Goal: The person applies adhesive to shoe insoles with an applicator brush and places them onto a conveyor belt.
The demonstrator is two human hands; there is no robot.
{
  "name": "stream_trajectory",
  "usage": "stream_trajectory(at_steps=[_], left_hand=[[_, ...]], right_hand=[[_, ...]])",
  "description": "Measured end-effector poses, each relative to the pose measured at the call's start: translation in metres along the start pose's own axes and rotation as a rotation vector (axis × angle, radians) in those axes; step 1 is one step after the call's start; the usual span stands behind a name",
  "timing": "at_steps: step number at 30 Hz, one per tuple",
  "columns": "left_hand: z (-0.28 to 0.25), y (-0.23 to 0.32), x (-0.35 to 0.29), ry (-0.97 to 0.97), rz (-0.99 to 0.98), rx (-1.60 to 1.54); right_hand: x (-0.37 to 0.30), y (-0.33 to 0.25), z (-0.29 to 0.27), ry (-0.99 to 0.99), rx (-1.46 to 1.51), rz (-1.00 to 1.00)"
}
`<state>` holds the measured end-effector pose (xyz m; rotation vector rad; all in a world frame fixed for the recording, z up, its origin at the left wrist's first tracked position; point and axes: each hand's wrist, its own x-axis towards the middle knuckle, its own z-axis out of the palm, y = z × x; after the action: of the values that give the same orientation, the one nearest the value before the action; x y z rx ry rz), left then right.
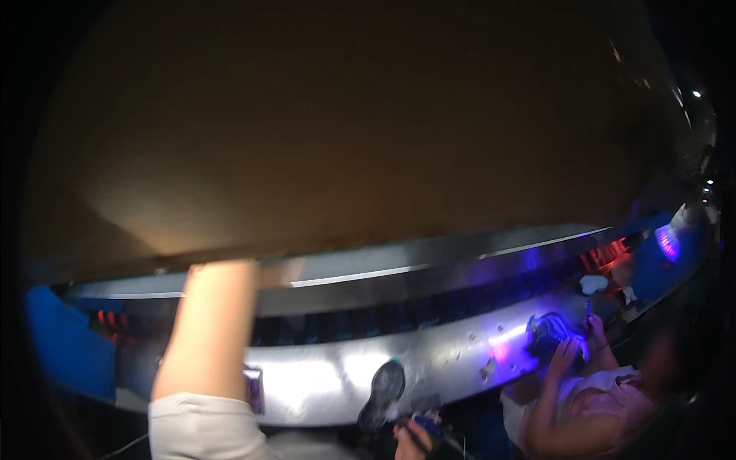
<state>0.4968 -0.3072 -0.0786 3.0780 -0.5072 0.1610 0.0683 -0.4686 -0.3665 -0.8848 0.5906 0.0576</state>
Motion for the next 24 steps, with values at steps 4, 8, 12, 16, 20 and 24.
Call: stream_trajectory(at_steps=[4,8,12,16,20,24], left_hand=[[-0.049,0.035,-0.126,0.12,0.28,-0.319],[0.004,0.027,-0.274,0.922,-0.007,-1.209],[0.025,0.015,-0.34,-0.238,-0.106,-1.949],[0.054,0.032,-0.371,-0.692,0.132,-2.521],[0.104,0.064,-0.366,-1.123,-0.048,-2.657],[0.1,0.085,-0.369,-1.086,-0.229,-2.544]], right_hand=[[-0.052,-0.028,0.032,0.182,0.153,-0.494],[-0.05,-0.061,0.05,0.061,0.095,-0.455],[-0.078,-0.106,0.062,-0.251,0.253,-0.566],[-0.106,-0.139,0.096,-0.463,0.248,-0.531],[-0.087,-0.134,0.113,-0.346,0.103,-0.411],[-0.056,-0.132,0.113,-0.154,-0.139,-0.407]])
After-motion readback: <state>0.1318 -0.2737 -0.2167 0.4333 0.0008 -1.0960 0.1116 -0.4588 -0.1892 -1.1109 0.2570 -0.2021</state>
